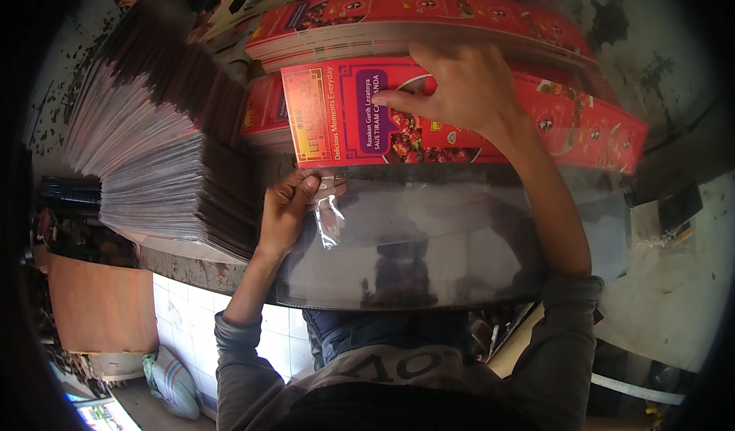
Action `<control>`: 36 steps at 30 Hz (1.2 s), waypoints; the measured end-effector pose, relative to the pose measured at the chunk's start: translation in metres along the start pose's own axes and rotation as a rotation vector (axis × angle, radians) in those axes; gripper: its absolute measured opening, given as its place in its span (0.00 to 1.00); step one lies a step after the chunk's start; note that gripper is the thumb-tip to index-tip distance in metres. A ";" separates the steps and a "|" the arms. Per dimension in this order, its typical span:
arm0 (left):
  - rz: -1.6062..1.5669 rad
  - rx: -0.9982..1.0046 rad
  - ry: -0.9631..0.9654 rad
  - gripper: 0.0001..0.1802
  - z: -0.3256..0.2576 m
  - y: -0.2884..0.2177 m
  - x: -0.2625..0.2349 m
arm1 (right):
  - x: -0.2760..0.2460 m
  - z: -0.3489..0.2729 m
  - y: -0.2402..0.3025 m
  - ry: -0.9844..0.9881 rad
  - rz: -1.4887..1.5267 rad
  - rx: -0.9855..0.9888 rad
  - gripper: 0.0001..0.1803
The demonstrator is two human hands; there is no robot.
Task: The person repeatedly inserts printed cardboard sheets into clear plastic sleeves by hand.
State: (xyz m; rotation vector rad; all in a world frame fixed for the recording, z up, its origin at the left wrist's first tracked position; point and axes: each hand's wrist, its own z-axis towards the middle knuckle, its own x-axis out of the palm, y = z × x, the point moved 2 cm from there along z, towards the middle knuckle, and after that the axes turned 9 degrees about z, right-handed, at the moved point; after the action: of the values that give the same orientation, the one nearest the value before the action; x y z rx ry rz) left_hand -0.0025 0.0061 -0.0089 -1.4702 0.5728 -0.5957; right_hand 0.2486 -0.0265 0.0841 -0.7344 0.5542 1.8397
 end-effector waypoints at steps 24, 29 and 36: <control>0.029 0.009 -0.020 0.16 -0.002 0.010 -0.003 | 0.021 -0.012 -0.010 0.057 0.087 -0.031 0.35; 0.096 0.035 -0.036 0.16 -0.003 0.015 -0.008 | 0.023 -0.015 -0.008 0.301 0.159 0.108 0.30; 0.107 0.053 -0.154 0.17 -0.002 0.007 -0.006 | 0.024 -0.016 0.000 0.390 0.145 0.122 0.32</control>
State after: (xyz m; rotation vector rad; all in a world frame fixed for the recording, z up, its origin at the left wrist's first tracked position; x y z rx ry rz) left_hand -0.0080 0.0087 -0.0156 -1.4119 0.5083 -0.4069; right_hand 0.2453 -0.0213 0.0556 -0.9983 0.9854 1.7828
